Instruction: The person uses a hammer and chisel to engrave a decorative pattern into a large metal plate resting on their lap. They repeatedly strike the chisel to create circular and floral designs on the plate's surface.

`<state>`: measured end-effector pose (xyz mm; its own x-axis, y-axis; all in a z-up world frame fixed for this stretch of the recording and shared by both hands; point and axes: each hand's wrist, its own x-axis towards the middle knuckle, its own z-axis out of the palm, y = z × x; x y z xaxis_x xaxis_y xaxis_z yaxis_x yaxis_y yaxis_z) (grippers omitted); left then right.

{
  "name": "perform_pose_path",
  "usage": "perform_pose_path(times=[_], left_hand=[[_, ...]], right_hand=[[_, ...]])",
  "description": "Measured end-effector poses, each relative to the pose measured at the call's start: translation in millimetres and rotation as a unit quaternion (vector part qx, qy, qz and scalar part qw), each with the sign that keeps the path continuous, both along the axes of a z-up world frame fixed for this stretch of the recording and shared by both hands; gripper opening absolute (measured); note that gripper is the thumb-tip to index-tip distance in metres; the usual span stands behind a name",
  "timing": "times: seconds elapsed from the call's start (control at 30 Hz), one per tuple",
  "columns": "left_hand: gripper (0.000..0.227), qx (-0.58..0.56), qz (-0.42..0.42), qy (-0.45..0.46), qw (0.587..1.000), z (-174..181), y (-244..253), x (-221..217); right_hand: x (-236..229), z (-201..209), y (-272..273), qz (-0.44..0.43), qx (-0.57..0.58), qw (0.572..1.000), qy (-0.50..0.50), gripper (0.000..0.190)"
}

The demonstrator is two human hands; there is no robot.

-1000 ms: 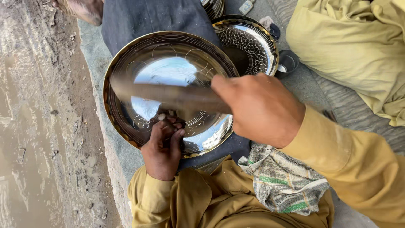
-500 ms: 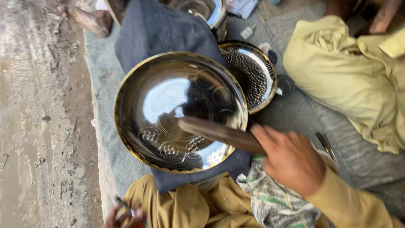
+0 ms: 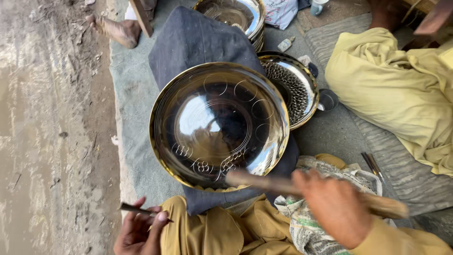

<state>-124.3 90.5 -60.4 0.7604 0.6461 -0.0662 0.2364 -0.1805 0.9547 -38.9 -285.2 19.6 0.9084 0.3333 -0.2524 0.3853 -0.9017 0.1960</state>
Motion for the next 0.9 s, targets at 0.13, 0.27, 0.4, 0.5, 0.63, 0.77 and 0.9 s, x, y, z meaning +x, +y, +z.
perform_pose_path(times=[0.13, 0.27, 0.4, 0.5, 0.63, 0.77, 0.9], left_hand=[[0.055, -0.011, -0.096, -0.092, 0.991, 9.6, -31.1, 27.9], [0.055, 0.024, -0.031, -0.108, 0.993, 44.1, -40.8, 49.4], [0.052, 0.05, -0.14, -0.095, 0.984, 74.5, -26.9, 77.0], [0.051, 0.051, -0.187, -0.056, 0.979, 88.7, -27.6, 77.0], [0.049, 0.197, -0.167, -0.096, 0.961, 100.7, -35.5, 57.8], [0.045, 0.24, -0.119, -0.128, 0.955, 86.4, -46.4, 33.5], [0.042, 0.225, -0.068, -0.108, 0.966, 73.3, -57.8, 48.2]], right_hand=[[-5.1, -7.5, -19.8, -0.061, -0.008, 0.988, -0.139, 0.004], [-7.3, -15.8, -19.5, -0.012, 0.148, 0.989, 0.013, 0.049], [38.2, -13.9, -7.7, -0.186, 0.468, 0.864, -0.015, 0.065], [62.9, -9.3, 9.9, -0.086, 0.56, 0.822, -0.058, 0.051], [31.2, 6.1, -1.6, -0.05, 0.643, 0.761, -0.073, 0.038], [13.8, 1.8, -14.3, -0.024, 0.644, 0.746, -0.167, 0.036], [48.7, -11.9, -0.7, -0.07, 0.623, 0.763, -0.155, 0.03]])
